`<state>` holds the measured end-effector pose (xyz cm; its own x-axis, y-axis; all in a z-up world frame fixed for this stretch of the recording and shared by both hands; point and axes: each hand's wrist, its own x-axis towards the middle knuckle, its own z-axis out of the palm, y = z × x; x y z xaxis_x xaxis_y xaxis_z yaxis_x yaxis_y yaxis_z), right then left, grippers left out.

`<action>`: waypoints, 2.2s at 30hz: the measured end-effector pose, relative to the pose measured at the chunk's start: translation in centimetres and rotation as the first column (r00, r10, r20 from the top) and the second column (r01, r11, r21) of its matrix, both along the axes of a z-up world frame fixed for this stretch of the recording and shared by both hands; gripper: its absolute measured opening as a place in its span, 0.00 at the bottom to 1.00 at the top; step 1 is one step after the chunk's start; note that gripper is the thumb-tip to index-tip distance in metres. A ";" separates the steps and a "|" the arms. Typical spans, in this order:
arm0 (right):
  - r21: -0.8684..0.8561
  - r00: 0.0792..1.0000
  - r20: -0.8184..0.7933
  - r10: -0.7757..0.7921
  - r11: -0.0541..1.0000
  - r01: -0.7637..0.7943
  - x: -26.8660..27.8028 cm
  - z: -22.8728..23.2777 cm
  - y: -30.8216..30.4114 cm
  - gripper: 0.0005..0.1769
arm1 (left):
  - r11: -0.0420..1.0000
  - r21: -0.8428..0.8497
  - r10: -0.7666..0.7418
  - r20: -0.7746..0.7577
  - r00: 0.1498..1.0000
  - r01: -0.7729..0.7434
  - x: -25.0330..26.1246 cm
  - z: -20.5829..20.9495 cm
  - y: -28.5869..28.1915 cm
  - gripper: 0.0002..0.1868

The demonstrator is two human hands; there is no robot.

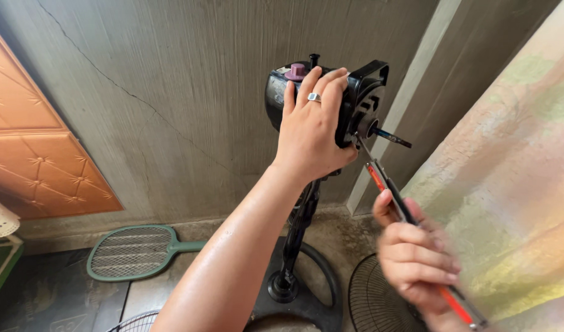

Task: The person uses a multi-tool to tighten or adjust a screw on the rear hub of a standing fan motor. The fan blades and front cage are removed and placed on the floor nearby. The person holds the motor housing with one hand while turning the tool with the other.

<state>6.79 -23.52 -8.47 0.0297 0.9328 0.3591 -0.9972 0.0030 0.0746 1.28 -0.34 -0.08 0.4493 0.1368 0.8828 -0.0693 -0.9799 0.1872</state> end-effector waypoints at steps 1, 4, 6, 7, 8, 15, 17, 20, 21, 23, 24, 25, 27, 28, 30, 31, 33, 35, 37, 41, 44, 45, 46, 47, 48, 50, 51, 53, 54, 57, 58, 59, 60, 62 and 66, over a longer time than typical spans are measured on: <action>-0.119 0.953 0.288 -0.095 0.984 0.134 1.3 1.3 -0.9 0.22 | 1.000 0.013 0.002 -0.014 1.000 -0.002 0.0 0.1 0.1 0.54; -0.154 0.175 0.984 0.028 0.628 0.763 3.6 4.3 -3.6 0.22 | 1.000 0.020 -0.021 -0.016 1.000 0.022 0.1 0.2 -0.2 0.53; 0.246 -0.391 0.861 0.325 0.407 0.880 3.4 5.6 -4.8 0.23 | 1.000 0.025 -0.009 -0.004 1.000 0.009 0.0 0.1 -0.2 0.53; 0.448 -0.583 0.709 0.398 0.384 0.807 3.0 6.3 -5.1 0.22 | 1.000 0.030 -0.003 -0.002 1.000 0.003 -0.1 0.1 -0.1 0.53; 0.625 -0.724 0.508 0.467 0.379 0.682 2.5 7.1 -5.3 0.22 | 0.999 0.034 0.006 -0.008 1.000 -0.005 -0.1 0.1 -0.1 0.52; 0.777 -0.629 -0.447 0.636 0.625 0.079 -0.5 11.2 -4.8 0.29 | 0.999 0.051 0.016 -0.013 1.000 -0.015 0.0 -0.2 0.3 0.48; 0.770 -0.625 -0.486 0.611 0.638 0.025 -0.6 11.5 -4.5 0.31 | 0.998 0.056 0.016 0.004 1.000 -0.016 0.0 -0.3 0.2 0.47; 0.714 -0.637 -0.532 0.558 0.700 0.017 -0.4 11.5 -4.2 0.33 | 0.998 0.062 0.011 0.020 1.000 -0.012 0.0 -0.4 0.3 0.46; 0.702 -0.626 -0.538 0.565 0.711 0.038 -0.4 11.5 -4.1 0.33 | 0.998 0.061 0.009 0.021 1.000 -0.010 0.0 -0.4 0.3 0.46; 0.677 -0.603 -0.551 0.577 0.731 0.081 -0.2 11.5 -4.0 0.33 | 0.998 0.057 0.007 0.020 1.000 -0.008 0.0 -0.4 0.3 0.46; 0.675 -0.592 -0.563 0.576 0.734 0.072 -0.2 11.5 -4.0 0.33 | 0.999 0.053 0.006 0.018 1.000 -0.007 0.0 -0.4 0.3 0.46; 0.672 -0.582 -0.576 0.575 0.738 0.063 -0.1 11.5 -3.9 0.33 | 0.999 0.048 0.004 0.016 1.000 -0.005 -0.1 -0.4 0.3 0.47; 0.664 -0.568 -0.596 0.567 0.746 0.048 -0.1 11.5 -4.0 0.33 | 0.999 0.043 0.010 0.005 1.000 -0.010 0.0 -0.3 0.2 0.47; 0.659 -0.566 -0.604 0.561 0.751 0.042 -0.1 11.5 -4.0 0.33 | 0.999 0.040 0.012 0.000 1.000 -0.012 0.0 -0.3 0.2 0.47; 0.658 -0.556 -0.612 0.562 0.752 0.036 -0.1 11.4 -4.0 0.33 | 0.999 0.046 0.022 -0.005 1.000 -0.022 0.0 -0.2 0.1 0.47; 0.661 -0.547 -0.615 0.568 0.750 0.036 -0.1 11.4 -4.1 0.33 | 0.998 0.049 0.027 -0.007 1.000 -0.026 0.0 -0.2 0.1 0.47; 0.655 -0.535 -0.629 0.564 0.755 0.026 0.1 11.3 -4.2 0.34 | 0.999 0.048 0.023 -0.004 1.000 -0.023 0.0 -0.2 0.2 0.47; 0.638 -0.527 -0.653 0.544 0.770 0.005 0.2 11.3 -4.3 0.34 | 0.999 0.045 0.019 -0.001 1.000 -0.019 0.0 -0.4 0.1 0.47; 0.643 -0.527 -0.662 0.532 0.765 -0.035 0.2 11.3 -4.2 0.34 | 0.999 0.043 0.018 0.003 1.000 -0.018 0.1 -0.4 0.2 0.47; 0.536 -0.435 -0.770 0.467 0.843 -0.043 -0.2 11.4 -4.0 0.37 | 0.998 0.053 0.037 -0.003 0.999 -0.037 0.3 -0.5 0.0 0.49; 0.497 -0.430 -0.773 0.467 0.866 0.047 -0.5 11.8 -3.0 0.39 | 0.997 0.048 0.053 -0.003 0.999 -0.053 0.3 -0.5 -0.2 0.50; 0.574 -0.562 -0.661 0.497 0.817 0.047 -0.5 12.1 -2.7 0.34 | 0.998 0.041 0.050 -0.008 0.999 -0.050 0.3 -0.5 -0.1 0.50; 0.646 -0.679 -0.533 0.505 0.761 0.059 -0.4 12.4 -2.4 0.30 | 0.998 0.034 0.047 -0.013 0.999 -0.047 0.3 -0.4 -0.1 0.51; 0.707 -0.783 -0.393 0.481 0.703 0.078 -0.3 12.7 -2.0 0.26 | 0.998 0.038 0.042 -0.007 0.999 -0.042 0.3 -0.4 -0.1 0.50; 0.667 -0.770 -0.177 0.613 0.650 0.364 -0.2 13.0 -1.6 0.25 | 0.998 0.042 0.036 -0.001 0.999 -0.036 0.3 -0.4 0.0 0.50; 0.437 -0.608 0.235 0.758 0.476 0.763 0.4 13.4 -1.1 0.22 | 0.999 0.039 0.037 -0.001 0.999 -0.037 0.1 -0.5 0.2 0.50; 0.300 -0.474 0.408 0.780 0.376 0.877 1.0 13.4 -1.0 0.22 | 0.999 0.033 0.036 -0.002 0.999 -0.036 0.1 -0.5 0.2 0.50; 0.097 -0.289 0.742 0.605 0.330 0.939 2.6 13.1 -0.9 0.20 | 0.999 0.027 0.028 0.004 1.000 -0.028 0.2 -0.5 0.2 0.50; -0.060 -0.138 0.830 0.540 0.334 0.941 3.6 12.7 -1.2 0.21 | 0.999 0.027 0.020 0.011 1.000 -0.021 0.3 -0.5 0.2 0.49; -0.464 0.367 0.886 0.284 0.525 0.713 6.3 10.7 -2.0 0.23 | 1.000 0.018 0.018 0.016 1.000 -0.019 0.2 -0.6 0.2 0.50; -0.526 0.542 0.815 0.205 0.653 0.545 6.8 9.7 -2.2 0.22 | 1.000 0.014 0.021 0.014 1.000 -0.021 0.2 -0.7 0.1 0.50; -0.535 0.701 0.694 0.161 0.767 0.354 7.0 8.5 -2.3 0.21 | 1.000 0.017 0.020 0.022 1.000 -0.020 0.1 -0.7 0.1 0.50; -0.522 0.783 0.609 0.126 0.807 0.276 6.8 7.3 -2.1 0.19 | 1.000 0.020 0.019 0.030 0.999 -0.019 0.0 -0.8 0.1 0.50; -0.460 0.912 0.404 0.077 0.879 0.129 5.6 4.6 -1.5 0.17 | 1.000 0.026 0.016 0.041 0.999 -0.017 0.0 -0.8 -0.2 0.50; 0.011 0.979 -0.168 0.112 0.994 -0.112 1.9 0.4 -0.1 0.19 | 1.000 0.004 0.011 0.010 1.000 -0.011 0.2 -0.8 -0.7 0.52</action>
<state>8.67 -23.62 -8.09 -0.0149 0.9331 0.3593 -0.9644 -0.1083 0.2413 1.52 -1.08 -0.85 0.4388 0.1381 0.8879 -0.0608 -0.9813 0.1827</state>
